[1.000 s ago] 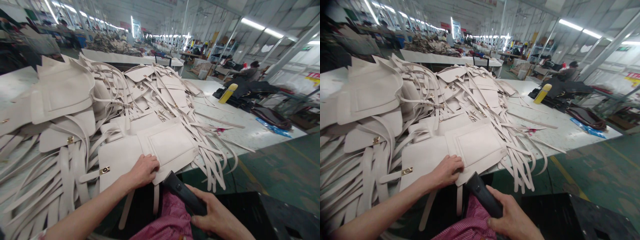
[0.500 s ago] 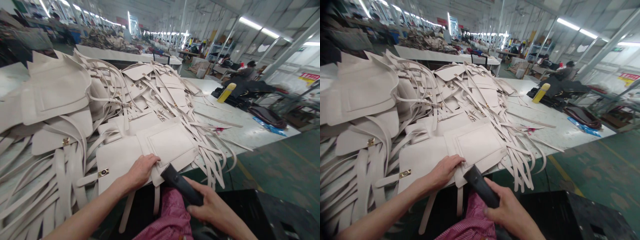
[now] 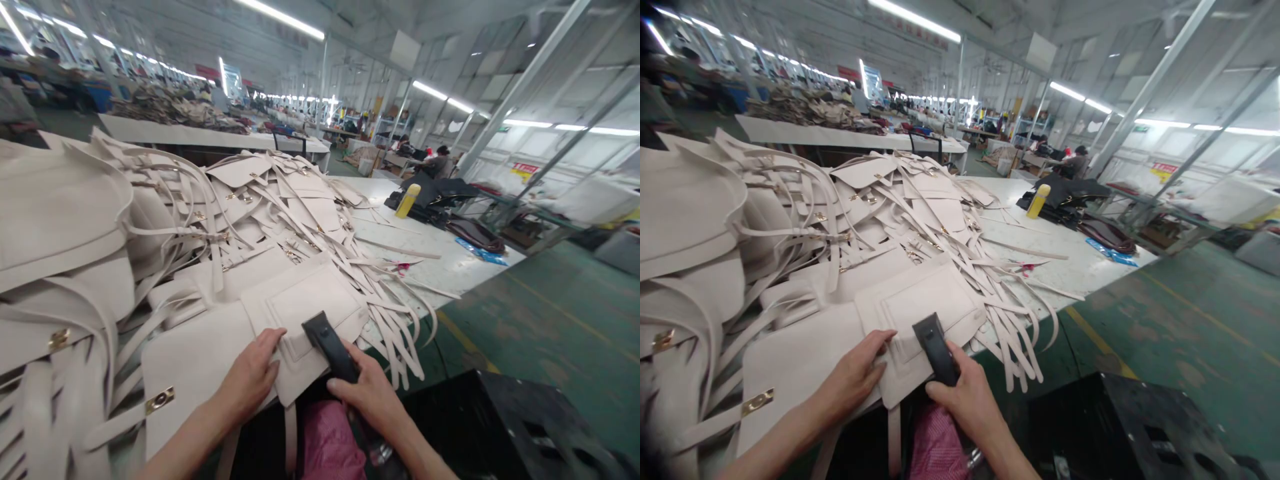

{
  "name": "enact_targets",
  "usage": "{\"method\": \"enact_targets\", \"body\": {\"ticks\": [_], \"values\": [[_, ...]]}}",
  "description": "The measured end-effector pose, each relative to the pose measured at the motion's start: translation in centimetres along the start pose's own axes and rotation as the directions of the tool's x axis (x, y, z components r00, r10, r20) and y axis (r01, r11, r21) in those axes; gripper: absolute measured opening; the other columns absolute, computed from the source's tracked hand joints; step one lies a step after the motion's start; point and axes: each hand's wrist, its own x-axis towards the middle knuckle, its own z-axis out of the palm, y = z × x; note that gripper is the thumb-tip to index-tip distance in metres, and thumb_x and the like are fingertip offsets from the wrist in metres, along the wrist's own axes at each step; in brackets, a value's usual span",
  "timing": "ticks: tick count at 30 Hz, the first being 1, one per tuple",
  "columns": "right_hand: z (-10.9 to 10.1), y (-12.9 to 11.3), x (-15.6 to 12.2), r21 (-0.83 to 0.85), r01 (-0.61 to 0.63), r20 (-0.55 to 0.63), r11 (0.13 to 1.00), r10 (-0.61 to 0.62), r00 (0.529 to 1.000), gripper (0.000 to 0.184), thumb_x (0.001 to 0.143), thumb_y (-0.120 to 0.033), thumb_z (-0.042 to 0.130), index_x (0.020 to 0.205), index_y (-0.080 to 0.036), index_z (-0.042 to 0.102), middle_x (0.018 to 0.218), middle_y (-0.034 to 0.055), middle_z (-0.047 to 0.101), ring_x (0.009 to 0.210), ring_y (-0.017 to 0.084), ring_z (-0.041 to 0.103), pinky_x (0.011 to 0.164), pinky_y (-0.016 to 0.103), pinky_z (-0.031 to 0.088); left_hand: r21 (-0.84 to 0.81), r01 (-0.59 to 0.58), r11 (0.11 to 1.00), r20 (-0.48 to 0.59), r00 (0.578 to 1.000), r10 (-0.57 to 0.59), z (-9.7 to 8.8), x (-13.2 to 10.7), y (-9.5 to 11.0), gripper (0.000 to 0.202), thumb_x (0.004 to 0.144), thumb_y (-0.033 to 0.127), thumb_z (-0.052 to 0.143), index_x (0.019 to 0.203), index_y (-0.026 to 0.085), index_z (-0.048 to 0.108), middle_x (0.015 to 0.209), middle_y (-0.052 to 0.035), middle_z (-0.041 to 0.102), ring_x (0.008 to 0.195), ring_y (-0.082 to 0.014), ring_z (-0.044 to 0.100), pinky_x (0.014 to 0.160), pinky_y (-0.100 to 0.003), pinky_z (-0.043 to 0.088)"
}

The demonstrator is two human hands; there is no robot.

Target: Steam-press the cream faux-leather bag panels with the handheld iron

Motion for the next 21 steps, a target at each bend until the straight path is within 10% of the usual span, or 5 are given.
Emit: {"method": "enact_targets", "body": {"ticks": [8, 21], "values": [[-6.9, 3.8, -1.5, 0.15, -0.139, -0.199, 0.979, 0.168, 0.965, 0.05, 0.069, -0.041, 0.061, 0.106, -0.014, 0.043, 0.044, -0.0061, 0.052, 0.031, 0.011, 0.047, 0.031, 0.02, 0.04, 0.222, -0.304, 0.926, 0.237, 0.938, 0.251, 5.0, 5.4, 7.0, 0.066, 0.071, 0.028, 0.054, 0.132, 0.02, 0.03, 0.144, -0.0083, 0.022, 0.132, -0.027, 0.015, 0.105, -0.049, 0.017], [-10.0, 2.7, 5.8, 0.289, -0.031, -0.198, 0.957, 0.092, 0.976, 0.035, 0.063, -0.04, 0.063, 0.083, -0.017, 0.046, 0.053, -0.005, 0.054, 0.038, 0.012, 0.052, 0.034, 0.023, 0.043, 0.267, -0.414, 0.87, 0.289, 0.896, 0.337, 7.1, 6.4, 5.0, 0.072, 0.073, 0.04, 0.057, 0.136, 0.023, 0.025, 0.145, -0.0073, 0.018, 0.132, -0.0276, 0.012, 0.107, -0.049, 0.013]]}}
